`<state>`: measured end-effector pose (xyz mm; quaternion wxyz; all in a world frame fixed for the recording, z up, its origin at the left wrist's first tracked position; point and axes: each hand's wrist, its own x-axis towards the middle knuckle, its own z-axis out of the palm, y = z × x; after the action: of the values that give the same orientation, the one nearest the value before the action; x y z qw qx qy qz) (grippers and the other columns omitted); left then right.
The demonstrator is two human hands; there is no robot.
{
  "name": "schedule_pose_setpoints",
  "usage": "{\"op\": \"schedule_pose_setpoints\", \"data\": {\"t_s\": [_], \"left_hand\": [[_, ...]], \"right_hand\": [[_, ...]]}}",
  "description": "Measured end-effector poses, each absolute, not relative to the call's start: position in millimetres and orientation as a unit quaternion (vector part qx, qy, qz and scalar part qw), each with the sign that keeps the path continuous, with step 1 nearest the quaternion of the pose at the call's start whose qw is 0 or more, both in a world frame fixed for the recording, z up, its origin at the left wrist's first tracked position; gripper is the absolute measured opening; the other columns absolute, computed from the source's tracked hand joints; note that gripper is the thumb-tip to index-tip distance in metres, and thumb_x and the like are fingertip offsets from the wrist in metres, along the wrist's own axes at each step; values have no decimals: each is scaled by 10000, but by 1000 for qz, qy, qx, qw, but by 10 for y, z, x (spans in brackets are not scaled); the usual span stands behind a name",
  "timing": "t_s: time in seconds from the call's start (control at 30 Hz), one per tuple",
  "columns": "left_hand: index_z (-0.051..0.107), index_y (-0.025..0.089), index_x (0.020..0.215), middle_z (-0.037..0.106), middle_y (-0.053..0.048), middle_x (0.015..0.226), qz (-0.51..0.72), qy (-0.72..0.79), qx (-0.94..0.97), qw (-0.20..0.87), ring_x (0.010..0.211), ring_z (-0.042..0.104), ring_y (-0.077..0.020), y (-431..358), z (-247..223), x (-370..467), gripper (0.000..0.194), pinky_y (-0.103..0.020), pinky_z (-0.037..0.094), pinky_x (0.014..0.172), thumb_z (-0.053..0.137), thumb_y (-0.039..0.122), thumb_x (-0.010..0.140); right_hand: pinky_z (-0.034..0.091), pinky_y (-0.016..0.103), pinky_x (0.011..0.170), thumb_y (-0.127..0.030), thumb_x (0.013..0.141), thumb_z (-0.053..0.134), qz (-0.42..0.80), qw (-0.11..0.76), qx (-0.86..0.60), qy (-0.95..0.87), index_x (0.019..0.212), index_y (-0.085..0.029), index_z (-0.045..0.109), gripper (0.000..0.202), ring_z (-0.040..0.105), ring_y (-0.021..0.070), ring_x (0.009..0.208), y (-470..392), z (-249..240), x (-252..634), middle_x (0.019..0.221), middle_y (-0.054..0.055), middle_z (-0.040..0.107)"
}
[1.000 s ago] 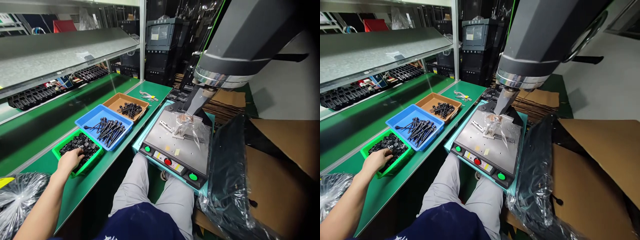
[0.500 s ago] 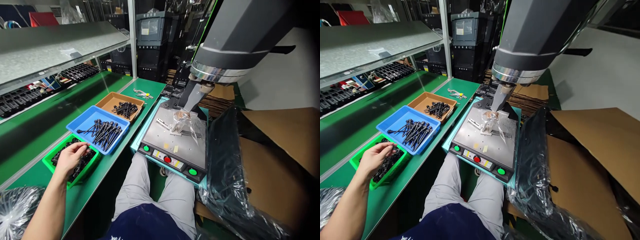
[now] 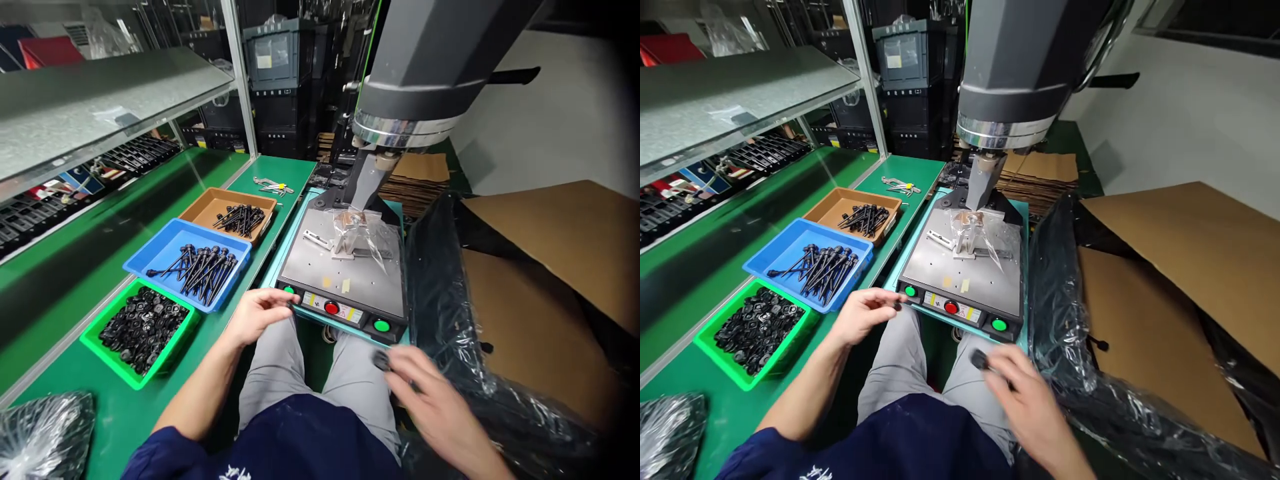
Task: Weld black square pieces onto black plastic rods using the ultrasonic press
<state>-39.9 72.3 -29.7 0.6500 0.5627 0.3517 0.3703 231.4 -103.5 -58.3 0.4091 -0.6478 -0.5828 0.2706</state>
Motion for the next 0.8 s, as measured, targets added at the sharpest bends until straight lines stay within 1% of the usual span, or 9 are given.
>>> {"op": "schedule_pose_setpoints", "data": {"t_s": [0.03, 0.1, 0.2, 0.37, 0.47, 0.53, 0.6, 0.7, 0.8], "left_hand": [[760, 160, 914, 732, -118, 1048, 365, 330, 570, 658, 876, 672, -196, 663, -322, -294, 345, -339, 537, 809, 874, 318, 630], [771, 175, 881, 702, -99, 1062, 355, 301, 587, 662, 810, 633, -155, 574, -359, -154, 310, -299, 516, 744, 881, 310, 624], [781, 185, 882, 650, -63, 956, 335, 303, 617, 645, 717, 563, -112, 523, -383, -92, 305, -256, 459, 653, 880, 327, 630], [789, 182, 890, 601, -40, 846, 312, 322, 635, 629, 705, 526, -116, 554, -414, -96, 330, -258, 425, 646, 877, 364, 629], [792, 185, 888, 581, -25, 813, 310, 334, 620, 639, 700, 522, -117, 581, -469, -58, 345, -263, 422, 654, 888, 360, 607], [794, 186, 873, 563, -10, 770, 304, 341, 604, 653, 679, 510, -114, 598, -507, -25, 366, -261, 416, 637, 904, 364, 572], [796, 186, 851, 547, 1, 737, 303, 342, 595, 661, 661, 495, -112, 613, -531, 7, 379, -260, 410, 622, 914, 371, 543], [799, 194, 839, 543, 2, 740, 304, 327, 601, 663, 656, 496, -110, 640, -533, 43, 370, -264, 412, 619, 915, 375, 539], [803, 205, 841, 552, -5, 758, 291, 310, 599, 679, 663, 518, -114, 663, -509, 69, 361, -271, 422, 625, 916, 372, 542]], "right_hand": [[546, 312, 801, -482, 931, 558, 305, 403, -626, -595, 911, -236, 712, 290, 643, 235, 971, -865, -621, 2209, 1073, 84, 671], [542, 307, 725, -452, 955, 506, 375, 394, -588, -598, 944, -235, 698, 289, 660, 223, 858, -583, -689, 1989, 950, 68, 689], [513, 298, 634, -422, 973, 480, 399, 398, -573, -595, 999, -220, 674, 281, 630, 189, 681, -381, -771, 1767, 794, 39, 670], [512, 330, 715, -415, 980, 474, 349, 401, -562, -634, 1060, -204, 681, 306, 644, 221, 782, -393, -831, 1781, 869, 75, 687], [507, 355, 783, -407, 975, 481, 318, 420, -560, -639, 1042, -203, 687, 297, 646, 242, 861, -409, -831, 1824, 931, 96, 688], [504, 361, 792, -417, 965, 500, 316, 428, -563, -633, 1022, -209, 691, 288, 639, 244, 873, -407, -833, 1838, 941, 97, 685], [509, 341, 697, -458, 948, 522, 370, 425, -564, -604, 981, -205, 687, 304, 627, 218, 761, -399, -840, 1851, 866, 85, 678], [445, 273, 498, -554, 890, 584, 528, 409, -535, -517, 897, -182, 661, 380, 540, 146, 545, -387, -854, 1871, 744, 54, 654], [375, 224, 437, -588, 834, 654, 621, 417, -491, -447, 803, -161, 638, 428, 459, 99, 471, -383, -863, 1870, 626, 15, 599]]}}
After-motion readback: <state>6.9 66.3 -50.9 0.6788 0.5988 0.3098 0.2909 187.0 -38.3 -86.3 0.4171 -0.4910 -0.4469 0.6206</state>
